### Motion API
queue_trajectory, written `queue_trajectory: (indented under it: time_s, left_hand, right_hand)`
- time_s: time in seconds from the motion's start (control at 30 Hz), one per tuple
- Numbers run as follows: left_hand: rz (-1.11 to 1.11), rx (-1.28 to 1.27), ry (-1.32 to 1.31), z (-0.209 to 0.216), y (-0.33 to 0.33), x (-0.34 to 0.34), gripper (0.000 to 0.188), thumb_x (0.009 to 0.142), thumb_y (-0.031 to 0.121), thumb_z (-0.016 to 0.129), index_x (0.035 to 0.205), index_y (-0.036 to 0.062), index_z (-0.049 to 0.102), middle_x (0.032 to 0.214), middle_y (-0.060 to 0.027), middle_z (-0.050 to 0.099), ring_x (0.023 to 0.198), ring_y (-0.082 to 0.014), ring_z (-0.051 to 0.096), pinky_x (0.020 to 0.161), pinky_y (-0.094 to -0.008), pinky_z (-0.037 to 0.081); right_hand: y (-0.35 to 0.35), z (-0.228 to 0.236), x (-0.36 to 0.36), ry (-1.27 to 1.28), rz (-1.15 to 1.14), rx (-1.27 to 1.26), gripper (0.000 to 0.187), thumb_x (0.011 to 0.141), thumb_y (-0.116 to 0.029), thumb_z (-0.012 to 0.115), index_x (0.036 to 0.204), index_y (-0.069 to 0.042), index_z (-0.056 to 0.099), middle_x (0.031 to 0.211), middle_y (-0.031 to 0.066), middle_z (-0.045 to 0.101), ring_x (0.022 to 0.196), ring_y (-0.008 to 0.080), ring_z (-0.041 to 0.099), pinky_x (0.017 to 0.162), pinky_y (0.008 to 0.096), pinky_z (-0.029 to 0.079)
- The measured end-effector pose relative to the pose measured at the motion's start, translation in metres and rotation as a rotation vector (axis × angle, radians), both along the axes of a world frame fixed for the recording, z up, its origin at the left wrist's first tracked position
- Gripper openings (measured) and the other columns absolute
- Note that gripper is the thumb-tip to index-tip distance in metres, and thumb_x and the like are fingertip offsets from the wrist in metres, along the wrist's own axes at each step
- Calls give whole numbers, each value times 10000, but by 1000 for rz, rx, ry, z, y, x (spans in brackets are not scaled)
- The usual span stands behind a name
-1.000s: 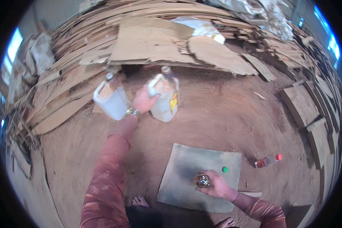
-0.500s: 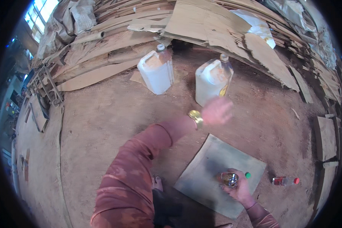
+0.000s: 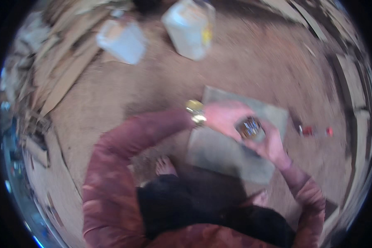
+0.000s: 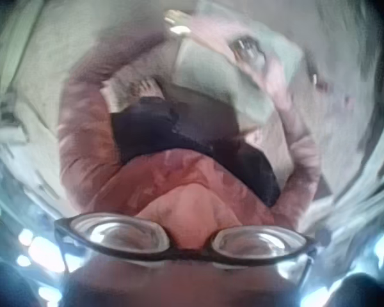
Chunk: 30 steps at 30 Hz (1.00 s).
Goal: The person sits on the floor and pours a yellow liquid from two plastic bottles onto a flat sheet. They then use a small wooden stick to spread the liquid across the sheet's surface.
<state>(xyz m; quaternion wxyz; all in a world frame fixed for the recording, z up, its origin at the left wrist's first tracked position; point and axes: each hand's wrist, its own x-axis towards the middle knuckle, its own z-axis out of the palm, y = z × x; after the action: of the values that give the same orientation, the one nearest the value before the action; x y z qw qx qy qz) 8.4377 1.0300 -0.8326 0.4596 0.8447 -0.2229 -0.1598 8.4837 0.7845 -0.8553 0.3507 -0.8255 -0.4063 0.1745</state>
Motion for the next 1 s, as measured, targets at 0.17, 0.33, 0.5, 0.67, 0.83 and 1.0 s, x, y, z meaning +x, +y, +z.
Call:
queue_trajectory:
  time_s: [0.17, 0.33, 0.5, 0.67, 0.83, 1.0]
  left_hand:
    - [85, -46, 47, 15, -6, 0, 714, 724, 362, 920, 1298, 49, 635, 1209, -153, 694, 1083, -303, 668, 961, -409, 544]
    - [220, -117, -30, 28, -17, 6, 726, 780, 480, 908, 1277, 24, 642, 1119, -100, 712, 1011, -216, 686, 920, -390, 564]
    - [271, -176, -108, 41, -25, 15, 722, 786, 483, 905, 1256, 0, 645, 1087, -107, 714, 971, -212, 698, 911, -372, 571]
    - [250, -186, -181, 49, -25, 15, 685, 799, 463, 903, 1234, -4, 655, 1048, -103, 716, 933, -202, 697, 868, -358, 576]
    - [248, -210, -184, 51, -21, 13, 618, 809, 391, 906, 1208, -8, 656, 1045, -91, 715, 930, -177, 690, 847, -351, 576]
    - [269, -304, -3, 53, -19, 9, 534, 820, 267, 874, 1220, -3, 644, 1078, -75, 715, 982, -155, 685, 885, -344, 571]
  right_hand:
    - [-17, 22, 15, 112, -29, 88, 699, 725, -348, 926, 1274, -1, 669, 1186, 203, 717, 1122, 344, 701, 973, 429, 538]
    - [-13, 45, 24, 89, -82, 109, 701, 741, -431, 923, 1258, -20, 689, 1153, 177, 744, 1100, 306, 719, 967, 415, 538]
    - [-13, 56, 29, 75, -99, 182, 665, 745, -407, 934, 1242, -32, 701, 1074, 143, 766, 1032, 230, 729, 943, 392, 540]
    - [-16, 61, 32, 52, -108, 217, 652, 734, -376, 948, 1223, -16, 708, 1054, 108, 772, 1006, 185, 714, 936, 375, 545]
    - [-12, 63, 30, 69, -89, 266, 663, 719, -384, 955, 1217, -18, 714, 1042, 97, 771, 972, 175, 706, 914, 366, 547]
    - [-3, 71, 25, 48, -115, 208, 690, 691, -406, 961, 1203, -15, 714, 1012, 109, 758, 953, 196, 699, 883, 377, 549]
